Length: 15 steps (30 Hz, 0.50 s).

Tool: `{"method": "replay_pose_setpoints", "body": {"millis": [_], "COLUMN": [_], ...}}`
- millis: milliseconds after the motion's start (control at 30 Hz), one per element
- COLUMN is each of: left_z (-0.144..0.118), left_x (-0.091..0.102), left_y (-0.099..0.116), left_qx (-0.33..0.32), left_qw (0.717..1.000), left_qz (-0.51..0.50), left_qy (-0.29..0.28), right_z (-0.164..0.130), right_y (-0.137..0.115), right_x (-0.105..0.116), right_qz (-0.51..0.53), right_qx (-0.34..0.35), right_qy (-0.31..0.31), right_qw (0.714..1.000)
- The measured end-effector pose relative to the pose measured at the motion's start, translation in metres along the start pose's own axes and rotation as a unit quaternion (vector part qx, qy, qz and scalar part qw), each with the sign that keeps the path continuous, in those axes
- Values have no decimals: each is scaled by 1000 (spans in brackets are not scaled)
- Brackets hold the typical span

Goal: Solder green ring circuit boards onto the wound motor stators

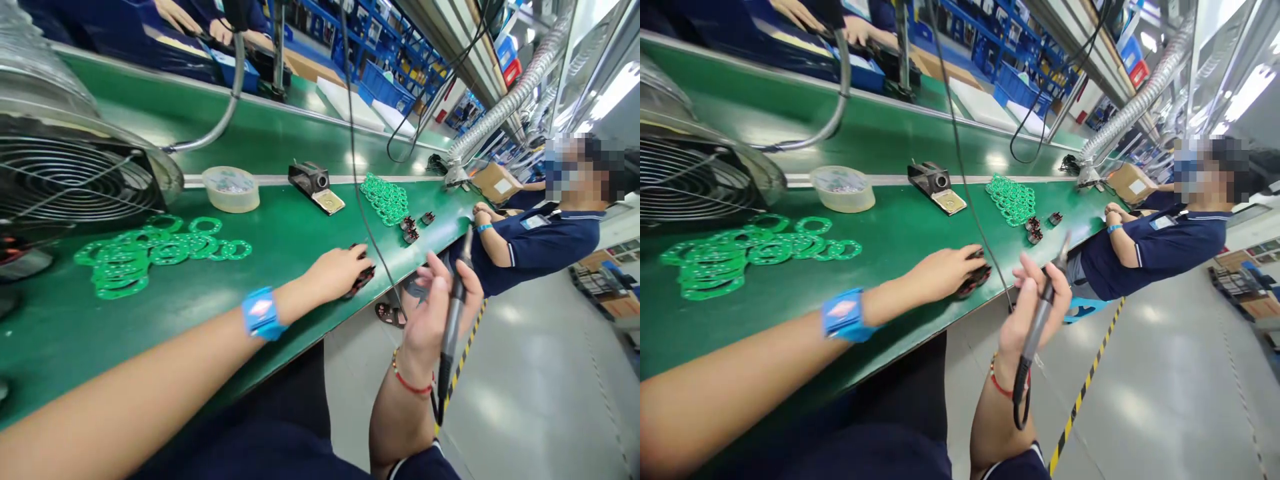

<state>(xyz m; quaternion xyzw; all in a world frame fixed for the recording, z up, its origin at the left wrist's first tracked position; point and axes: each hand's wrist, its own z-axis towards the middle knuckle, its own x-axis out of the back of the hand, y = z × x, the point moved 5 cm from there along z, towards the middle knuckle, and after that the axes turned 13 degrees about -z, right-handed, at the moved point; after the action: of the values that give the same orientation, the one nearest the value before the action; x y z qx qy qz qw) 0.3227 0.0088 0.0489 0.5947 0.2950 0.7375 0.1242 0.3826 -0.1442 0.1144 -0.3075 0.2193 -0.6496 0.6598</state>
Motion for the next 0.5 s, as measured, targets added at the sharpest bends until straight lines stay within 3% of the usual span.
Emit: {"method": "replay_pose_setpoints", "body": {"millis": [33, 100, 200, 267, 333, 433, 500], "left_z": [18, 29, -9, -59, -121, -227, -294], "left_x": [4, 10, 13, 16, 21, 29, 35], "left_y": [8, 15, 4, -18, -46, -76, -77], "left_qx": [-9, -23, -35, -46, -33, 40, 107], "left_qw": [1000, 998, 997, 996, 995, 978, 953], "left_qz": [-14, -40, -59, -57, -46, -23, -12], "left_qy": [21, 46, 40, 44, 86, 201, 283], "right_z": [0, -2, -8, -12, -18, -31, -43], "right_y": [0, 2, 8, 12, 13, 9, 4], "right_x": [7, 11, -3, -18, -36, -61, -79], "right_qz": [-6, -6, 8, 18, 34, 72, 82], "right_qx": [-2, -1, -4, 2, 21, 58, 90], "right_qy": [22, 26, -19, -61, -119, -235, -326], "right_qw": [1000, 1000, 1000, 998, 992, 968, 937]}}
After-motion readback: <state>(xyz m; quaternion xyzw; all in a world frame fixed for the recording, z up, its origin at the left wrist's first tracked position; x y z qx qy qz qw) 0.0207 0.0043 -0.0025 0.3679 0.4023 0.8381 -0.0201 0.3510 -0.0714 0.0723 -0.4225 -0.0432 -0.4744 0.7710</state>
